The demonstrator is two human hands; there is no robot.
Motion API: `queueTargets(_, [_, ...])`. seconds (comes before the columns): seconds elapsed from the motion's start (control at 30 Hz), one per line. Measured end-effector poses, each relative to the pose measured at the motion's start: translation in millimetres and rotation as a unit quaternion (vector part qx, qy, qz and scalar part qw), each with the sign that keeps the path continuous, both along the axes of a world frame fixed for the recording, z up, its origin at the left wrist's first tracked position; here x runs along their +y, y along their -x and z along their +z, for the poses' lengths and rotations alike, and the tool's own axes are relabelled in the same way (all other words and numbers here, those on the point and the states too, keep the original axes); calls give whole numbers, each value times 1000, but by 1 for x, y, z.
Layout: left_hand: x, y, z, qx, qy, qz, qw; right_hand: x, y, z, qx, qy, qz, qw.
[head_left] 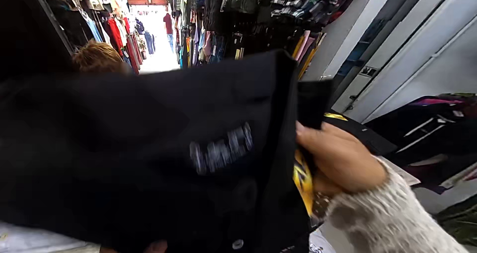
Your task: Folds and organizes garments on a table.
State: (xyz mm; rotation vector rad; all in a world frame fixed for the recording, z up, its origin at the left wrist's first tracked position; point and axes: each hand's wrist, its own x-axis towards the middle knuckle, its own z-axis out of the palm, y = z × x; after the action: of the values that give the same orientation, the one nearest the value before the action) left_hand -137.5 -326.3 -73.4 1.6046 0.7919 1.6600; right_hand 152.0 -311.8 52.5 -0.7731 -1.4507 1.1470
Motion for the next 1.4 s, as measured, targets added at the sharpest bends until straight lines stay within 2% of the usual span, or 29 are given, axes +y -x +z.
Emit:
queueTargets(0.07, [9, 0, 9, 48, 45, 63, 996, 35, -4, 3, 2, 77, -67, 995])
queueTargets(0.1, [19, -3, 10, 69, 89, 65, 992, 57, -8, -3, -14, 109, -103, 989])
queueTargets(0.17, [47, -11, 4, 108, 224, 42, 968, 101, -21, -35, -42, 176, -157, 971])
queueTargets(0.23, [66, -13, -11, 189, 349, 26, 917, 121, -38, -88, -23, 264, -166, 950])
queueTargets(0.27, [68, -12, -16, 228, 377, 22, 898, 120, -46, -115, -20, 298, -165, 940])
queueTargets(0.33, [63, -6, -24, 257, 389, 28, 884, 104, -65, -152, 6, 333, -127, 934])
queueTargets(0.43, [57, -2, -27, 222, 443, 13, 868, 78, -72, -158, 19, 348, -112, 931])
queueTargets(0.5, [67, -9, -19, 162, 479, -6, 863, 76, -68, -157, 15, 331, -103, 938])
queueTargets(0.57, [83, -18, -16, 118, 468, -20, 875, 84, -61, -157, 13, 303, -86, 949])
queueTargets(0.63, [105, -19, -19, 123, 438, 3, 891, 93, -55, -160, 8, 275, -72, 959])
queueTargets(0.73, [142, -16, -14, 196, 427, 67, 880, 102, -51, -166, -9, 251, -65, 966])
queueTargets(0.9, [195, -11, -20, 362, 370, 77, 852, 118, -57, -171, -69, 214, -131, 966])
queueTargets(1.03, [238, -21, -27, 397, 366, 108, 835, 163, -71, -164, -129, 244, -181, 944])
queueTargets(1.13, [251, -29, -27, 366, 402, 101, 833, 189, -70, -158, -125, 266, -195, 936])
queueTargets(1.33, [239, -21, -37, 206, 374, 100, 899, 191, -81, -173, -184, 194, -180, 947])
queueTargets(1.4, [240, -19, -41, 201, 361, 107, 904, 193, -85, -178, -180, 196, -182, 947])
